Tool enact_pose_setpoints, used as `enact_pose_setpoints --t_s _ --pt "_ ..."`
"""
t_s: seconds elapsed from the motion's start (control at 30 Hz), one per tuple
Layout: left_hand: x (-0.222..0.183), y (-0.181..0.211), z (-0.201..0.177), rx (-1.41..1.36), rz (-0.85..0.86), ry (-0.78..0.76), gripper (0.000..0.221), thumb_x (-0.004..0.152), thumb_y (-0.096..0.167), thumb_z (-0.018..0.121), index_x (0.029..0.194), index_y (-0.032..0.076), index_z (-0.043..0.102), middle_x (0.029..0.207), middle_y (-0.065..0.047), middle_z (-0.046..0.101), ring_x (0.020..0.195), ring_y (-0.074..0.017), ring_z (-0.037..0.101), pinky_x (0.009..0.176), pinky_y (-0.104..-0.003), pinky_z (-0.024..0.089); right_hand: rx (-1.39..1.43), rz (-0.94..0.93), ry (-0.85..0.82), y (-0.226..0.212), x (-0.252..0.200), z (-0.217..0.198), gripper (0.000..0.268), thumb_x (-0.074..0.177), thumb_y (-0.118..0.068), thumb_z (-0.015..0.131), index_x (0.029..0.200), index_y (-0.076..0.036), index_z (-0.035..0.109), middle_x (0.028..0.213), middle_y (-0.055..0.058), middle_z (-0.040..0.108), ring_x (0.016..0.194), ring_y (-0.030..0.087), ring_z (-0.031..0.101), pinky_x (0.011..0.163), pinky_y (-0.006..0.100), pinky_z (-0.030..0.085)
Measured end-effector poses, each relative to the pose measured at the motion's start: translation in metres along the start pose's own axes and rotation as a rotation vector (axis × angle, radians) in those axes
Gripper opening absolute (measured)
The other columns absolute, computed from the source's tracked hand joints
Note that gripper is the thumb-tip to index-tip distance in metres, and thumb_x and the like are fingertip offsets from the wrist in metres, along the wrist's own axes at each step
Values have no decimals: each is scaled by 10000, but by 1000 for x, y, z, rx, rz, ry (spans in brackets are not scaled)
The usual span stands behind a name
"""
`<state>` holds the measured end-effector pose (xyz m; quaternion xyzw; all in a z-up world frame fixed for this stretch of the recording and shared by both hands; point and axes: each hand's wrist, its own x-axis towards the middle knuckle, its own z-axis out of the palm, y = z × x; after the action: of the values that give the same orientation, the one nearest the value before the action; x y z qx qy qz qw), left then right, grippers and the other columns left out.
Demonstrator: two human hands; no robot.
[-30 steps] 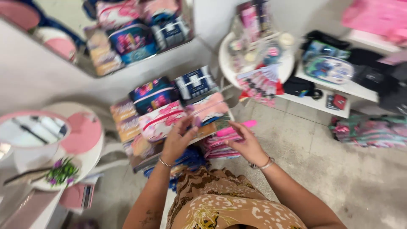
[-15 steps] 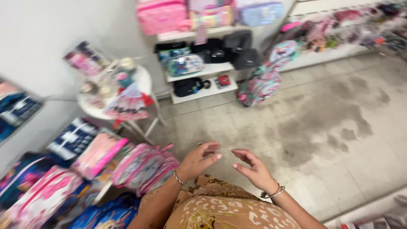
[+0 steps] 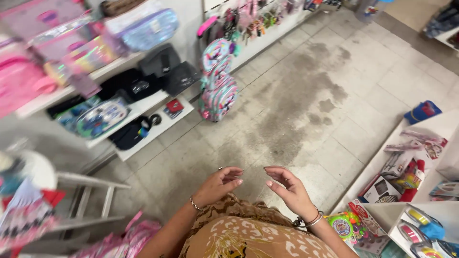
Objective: Inspect various pencil cases and pouches by picking them up and opening zippers while walking through a gift shop
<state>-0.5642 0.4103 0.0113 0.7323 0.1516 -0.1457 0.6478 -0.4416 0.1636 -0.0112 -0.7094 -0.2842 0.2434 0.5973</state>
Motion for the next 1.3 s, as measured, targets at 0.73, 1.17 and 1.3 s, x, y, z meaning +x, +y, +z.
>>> enact_pose_setpoints --t_s 0.73,1.17,1.3 --pt "481 242 -3 191 270 -508 482 906 394 662 1320 149 630 1303 -32 700 1187 -139 646 1039 -288 510 29 139 470 39 274 -273 327 885 -149 752 1198 -60 721 1179 49 754 1042 147 733 951 298 602" --pt "746 376 80 274 212 -488 578 912 437 624 1400 135 559 1423 -43 645 1299 -183 630 1105 -326 499 33 119 452 82 425 -561 316 897 -169 744 1192 -62 714 1218 62 757 1093 156 730 990 304 572" --pt "822 401 82 325 124 -439 542 920 464 598 1390 194 589 1429 -31 653 1300 -205 643 1077 -358 553 0 143 440 86 480 -630 289 896 -200 749 1162 -87 739 1188 22 756 1045 139 733 935 298 594"
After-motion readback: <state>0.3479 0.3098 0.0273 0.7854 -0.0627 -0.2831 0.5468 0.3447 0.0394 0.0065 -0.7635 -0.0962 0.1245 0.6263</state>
